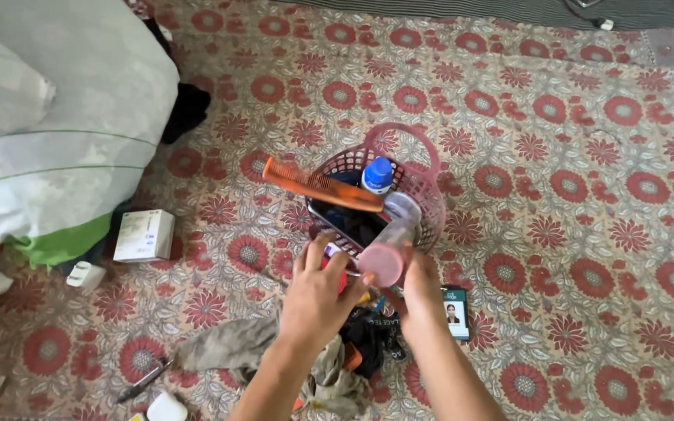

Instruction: Organize personal items and cosmetics into a wooden box and a basket on a bed.

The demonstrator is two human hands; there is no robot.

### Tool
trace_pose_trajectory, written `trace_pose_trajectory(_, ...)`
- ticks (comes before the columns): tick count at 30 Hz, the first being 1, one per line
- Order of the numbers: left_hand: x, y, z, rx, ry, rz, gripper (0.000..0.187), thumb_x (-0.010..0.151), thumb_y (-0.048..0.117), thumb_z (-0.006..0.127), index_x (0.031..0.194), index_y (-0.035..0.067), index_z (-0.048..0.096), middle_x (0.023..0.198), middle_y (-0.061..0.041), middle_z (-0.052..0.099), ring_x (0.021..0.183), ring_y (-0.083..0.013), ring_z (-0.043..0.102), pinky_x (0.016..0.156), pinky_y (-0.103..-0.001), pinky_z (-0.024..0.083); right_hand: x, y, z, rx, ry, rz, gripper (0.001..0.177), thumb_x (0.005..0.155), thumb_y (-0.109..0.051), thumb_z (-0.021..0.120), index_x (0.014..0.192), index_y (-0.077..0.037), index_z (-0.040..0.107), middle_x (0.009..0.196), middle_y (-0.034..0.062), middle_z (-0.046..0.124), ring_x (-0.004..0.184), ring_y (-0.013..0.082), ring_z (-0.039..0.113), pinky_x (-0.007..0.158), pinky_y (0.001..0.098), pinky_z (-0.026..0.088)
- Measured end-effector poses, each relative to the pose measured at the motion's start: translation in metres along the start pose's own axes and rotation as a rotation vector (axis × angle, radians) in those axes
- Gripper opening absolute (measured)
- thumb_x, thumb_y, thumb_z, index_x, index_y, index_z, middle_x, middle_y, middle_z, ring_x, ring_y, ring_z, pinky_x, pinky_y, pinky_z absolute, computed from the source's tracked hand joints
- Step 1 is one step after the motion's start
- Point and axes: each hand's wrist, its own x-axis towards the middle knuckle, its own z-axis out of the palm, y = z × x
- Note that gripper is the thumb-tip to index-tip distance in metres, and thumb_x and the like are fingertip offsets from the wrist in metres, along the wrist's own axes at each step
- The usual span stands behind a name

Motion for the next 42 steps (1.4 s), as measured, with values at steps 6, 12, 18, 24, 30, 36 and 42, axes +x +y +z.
trace_pose_trajectory(6,-0.014,0.004,-0.018,0.041,-0.123,-0.139,0.051,0.075,0.048,0.08,0.108,0.009,0.07,0.133,-0.014,0.055,0.116,-0.0402,0.055,0.088,-0.053,0.05,-0.049,-0.005,0.023,0.055,0.072,0.071,0.067,0.087,-0.049,0.063,0.144,-0.025,0.039,0.114,0.0068,0.062,0.095,0.022,0.065,0.071,0.0405,0.054)
trace_pose_trajectory(12,-0.023,-0.011,-0.019,-0.043,-0.096,-0.033,0.038,0.083,0.038,0.077,0.101,0.005,0.072,0.119,-0.016,0.061,0.108,-0.0408,0.056,0.087,-0.049,0.05,-0.095,-0.004,0.028,-0.004,-0.016,-0.012,0.081,0.083,-0.028,0.076,0.152,-0.028,0.033,0.117,0.012,0.063,0.093,0.0225,0.064,0.075,0.0348,0.059)
trace_pose_trajectory(18,-0.027,-0.013,-0.027,-0.086,-0.19,-0.093,0.03,0.089,0.032,0.072,0.097,0.004,0.073,0.107,-0.012,0.065,0.103,-0.0377,0.059,0.088,-0.047,0.05,-0.096,-0.01,-0.024,-0.256,0.082,-0.095,0.057,0.089,-0.026,0.069,0.144,-0.017,0.057,0.133,0.0143,0.065,0.101,0.0249,0.075,0.077,0.04,0.062)
trace_pose_trajectory(24,-0.02,0.001,-0.031,0.004,-0.361,-0.105,0.029,0.084,0.026,0.073,0.104,0.005,0.071,0.116,-0.014,0.063,0.103,-0.0397,0.057,0.084,-0.05,0.052,-0.098,-0.011,-0.05,-0.379,0.101,-0.176,0.062,0.092,-0.034,0.063,0.151,-0.019,0.05,0.147,0.0159,0.057,0.1,0.0262,0.076,0.074,0.0394,0.065)
trace_pose_trajectory(30,-0.008,-0.015,-0.017,0.11,-0.538,-0.049,0.029,0.083,0.026,0.07,0.104,0.006,0.068,0.11,-0.015,0.068,0.099,-0.0372,0.068,0.079,-0.048,0.059,-0.107,0.001,0.008,-0.928,0.043,-0.606,0.077,0.094,-0.044,0.067,0.157,-0.014,0.034,0.154,0.0178,0.04,0.12,0.0339,0.061,0.092,0.0485,0.058)
trace_pose_trajectory(36,0.036,-0.002,-0.054,0.131,-0.728,-0.019,0.029,0.094,0.036,0.065,0.111,0.014,0.072,0.099,-0.012,0.075,0.087,-0.0319,0.074,0.079,-0.046,0.058,-0.082,-0.01,0.014,-0.714,0.082,-0.491,0.06,0.092,-0.043,0.067,0.145,-0.021,0.052,0.144,0.0141,0.048,0.116,0.0314,0.068,0.089,0.0421,0.063)
trace_pose_trajectory(42,0.082,-0.038,-0.048,0.086,-0.384,-0.101,0.031,0.091,0.034,0.065,0.119,0.02,0.069,0.121,-0.005,0.073,0.108,-0.0249,0.07,0.096,-0.042,0.054,-0.09,-0.036,-0.072,-0.06,0.151,-0.182,0.056,0.085,-0.033,0.065,0.138,-0.016,0.058,0.144,0.0197,0.056,0.101,0.0371,0.072,0.074,0.0452,0.065)
